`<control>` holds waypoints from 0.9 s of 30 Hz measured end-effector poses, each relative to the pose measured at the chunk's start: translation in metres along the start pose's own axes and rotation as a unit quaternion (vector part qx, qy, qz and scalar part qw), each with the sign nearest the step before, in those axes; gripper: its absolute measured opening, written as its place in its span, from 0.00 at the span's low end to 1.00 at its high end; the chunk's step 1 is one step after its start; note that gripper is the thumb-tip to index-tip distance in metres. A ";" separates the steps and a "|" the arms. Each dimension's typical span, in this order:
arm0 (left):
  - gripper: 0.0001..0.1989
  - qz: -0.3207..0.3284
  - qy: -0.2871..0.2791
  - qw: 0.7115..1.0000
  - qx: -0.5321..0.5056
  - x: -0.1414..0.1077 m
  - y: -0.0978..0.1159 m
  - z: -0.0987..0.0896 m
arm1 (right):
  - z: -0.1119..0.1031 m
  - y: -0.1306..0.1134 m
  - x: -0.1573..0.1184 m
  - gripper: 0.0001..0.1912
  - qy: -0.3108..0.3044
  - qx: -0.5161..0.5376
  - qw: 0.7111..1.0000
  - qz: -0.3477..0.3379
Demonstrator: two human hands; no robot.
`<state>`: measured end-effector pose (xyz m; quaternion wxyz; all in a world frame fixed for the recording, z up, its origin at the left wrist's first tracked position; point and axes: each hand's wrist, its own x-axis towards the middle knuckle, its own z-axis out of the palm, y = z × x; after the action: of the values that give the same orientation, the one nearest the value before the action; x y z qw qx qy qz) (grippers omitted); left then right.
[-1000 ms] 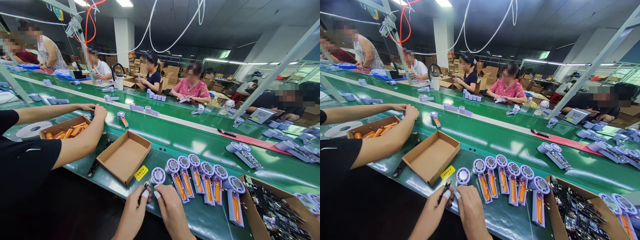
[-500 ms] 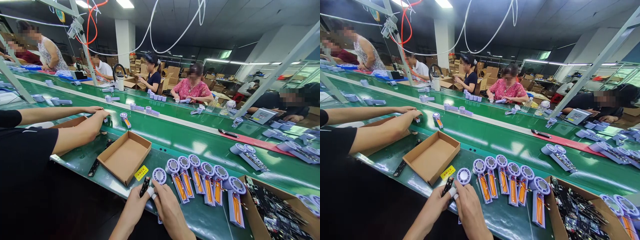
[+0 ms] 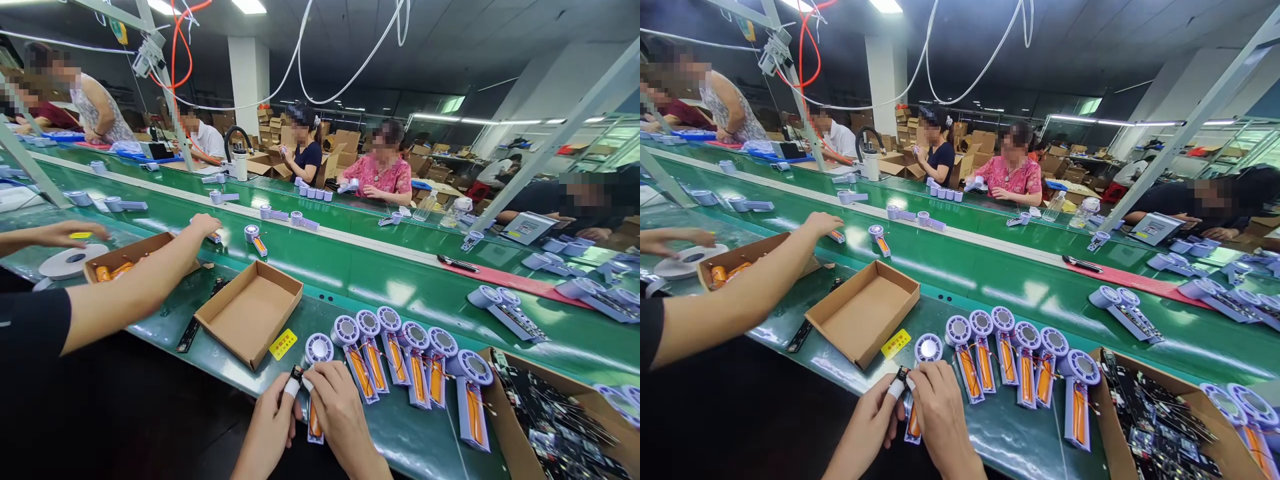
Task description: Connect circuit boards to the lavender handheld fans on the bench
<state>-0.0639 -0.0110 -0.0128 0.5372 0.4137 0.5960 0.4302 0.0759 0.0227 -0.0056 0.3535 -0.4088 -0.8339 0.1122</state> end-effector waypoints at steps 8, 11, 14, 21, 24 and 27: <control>0.15 0.151 0.041 0.962 0.224 -0.002 -0.002 -0.009 | -0.003 -0.009 0.005 0.13 0.000 -0.053 0.999 0.010; 0.16 0.179 0.046 0.944 0.275 -0.003 -0.004 -0.011 | -0.003 -0.011 0.006 0.14 -0.016 -0.074 0.997 0.016; 0.16 0.182 0.044 0.938 0.291 -0.003 -0.005 -0.012 | -0.003 -0.011 0.007 0.13 -0.028 -0.075 0.996 0.027; 0.16 0.191 0.034 0.916 0.351 -0.006 -0.006 -0.011 | -0.003 -0.010 0.008 0.13 -0.053 -0.075 0.995 0.031; 0.16 0.182 0.015 0.909 0.374 -0.008 -0.003 -0.009 | -0.001 -0.011 0.009 0.13 -0.062 -0.069 0.995 0.039; 0.17 0.180 -0.014 0.917 0.356 -0.008 0.007 -0.012 | -0.001 -0.008 0.008 0.13 -0.066 -0.046 0.996 0.050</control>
<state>-0.0750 -0.0177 -0.0033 0.2759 0.6841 0.6175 0.2730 0.0684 0.0238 0.0025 0.2730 -0.4573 -0.8381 0.1179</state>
